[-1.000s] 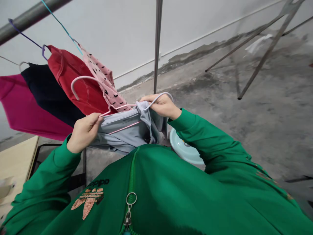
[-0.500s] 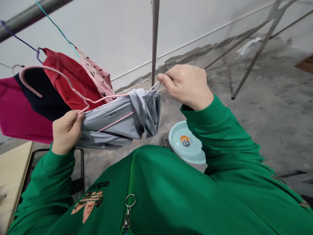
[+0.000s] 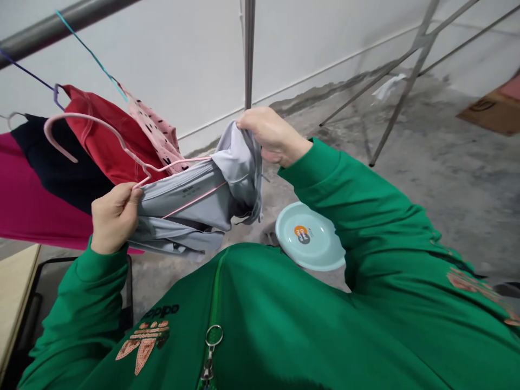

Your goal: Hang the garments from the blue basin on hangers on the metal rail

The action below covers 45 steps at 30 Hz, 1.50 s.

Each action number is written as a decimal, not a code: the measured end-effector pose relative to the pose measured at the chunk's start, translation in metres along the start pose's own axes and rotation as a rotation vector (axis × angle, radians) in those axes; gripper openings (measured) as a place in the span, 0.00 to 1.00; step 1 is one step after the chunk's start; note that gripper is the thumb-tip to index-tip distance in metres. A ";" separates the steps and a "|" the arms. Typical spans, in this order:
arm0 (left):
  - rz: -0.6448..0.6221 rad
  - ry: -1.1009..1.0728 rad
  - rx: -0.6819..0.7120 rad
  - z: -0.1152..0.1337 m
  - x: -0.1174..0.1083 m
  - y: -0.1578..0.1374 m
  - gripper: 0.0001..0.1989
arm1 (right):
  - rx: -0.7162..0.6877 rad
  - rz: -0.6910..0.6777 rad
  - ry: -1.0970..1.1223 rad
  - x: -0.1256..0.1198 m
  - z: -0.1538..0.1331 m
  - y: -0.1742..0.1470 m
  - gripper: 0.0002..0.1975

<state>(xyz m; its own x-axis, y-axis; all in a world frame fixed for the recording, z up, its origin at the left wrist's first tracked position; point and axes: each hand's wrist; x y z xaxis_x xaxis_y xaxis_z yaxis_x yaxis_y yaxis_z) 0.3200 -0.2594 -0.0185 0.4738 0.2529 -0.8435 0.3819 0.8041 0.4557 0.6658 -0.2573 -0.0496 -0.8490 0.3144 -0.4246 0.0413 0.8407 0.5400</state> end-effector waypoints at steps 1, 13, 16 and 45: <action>0.010 0.000 0.000 0.000 -0.001 0.000 0.11 | 0.068 -0.002 0.021 0.001 0.004 0.002 0.13; 0.086 0.014 -0.015 -0.007 -0.002 0.006 0.13 | -0.365 -0.188 -0.687 -0.038 -0.059 -0.028 0.15; 0.085 0.009 -0.002 -0.004 -0.001 0.009 0.13 | -0.575 -0.259 -0.651 -0.028 -0.056 -0.023 0.16; 0.156 0.088 -0.007 0.011 0.016 0.017 0.13 | 0.076 0.160 -0.643 0.023 -0.001 -0.046 0.22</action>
<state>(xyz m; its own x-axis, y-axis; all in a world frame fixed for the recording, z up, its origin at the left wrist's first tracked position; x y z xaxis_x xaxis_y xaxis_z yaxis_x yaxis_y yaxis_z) 0.3424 -0.2473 -0.0210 0.4553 0.4207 -0.7847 0.3035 0.7552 0.5810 0.6436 -0.2894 -0.0838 -0.3473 0.6188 -0.7046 0.1975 0.7828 0.5901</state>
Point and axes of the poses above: each hand's wrist, its own y-axis towards the middle knuckle, its own x-axis out of the palm, z = x × y, and after that the axes turned 12 degrees about -x, right-handed
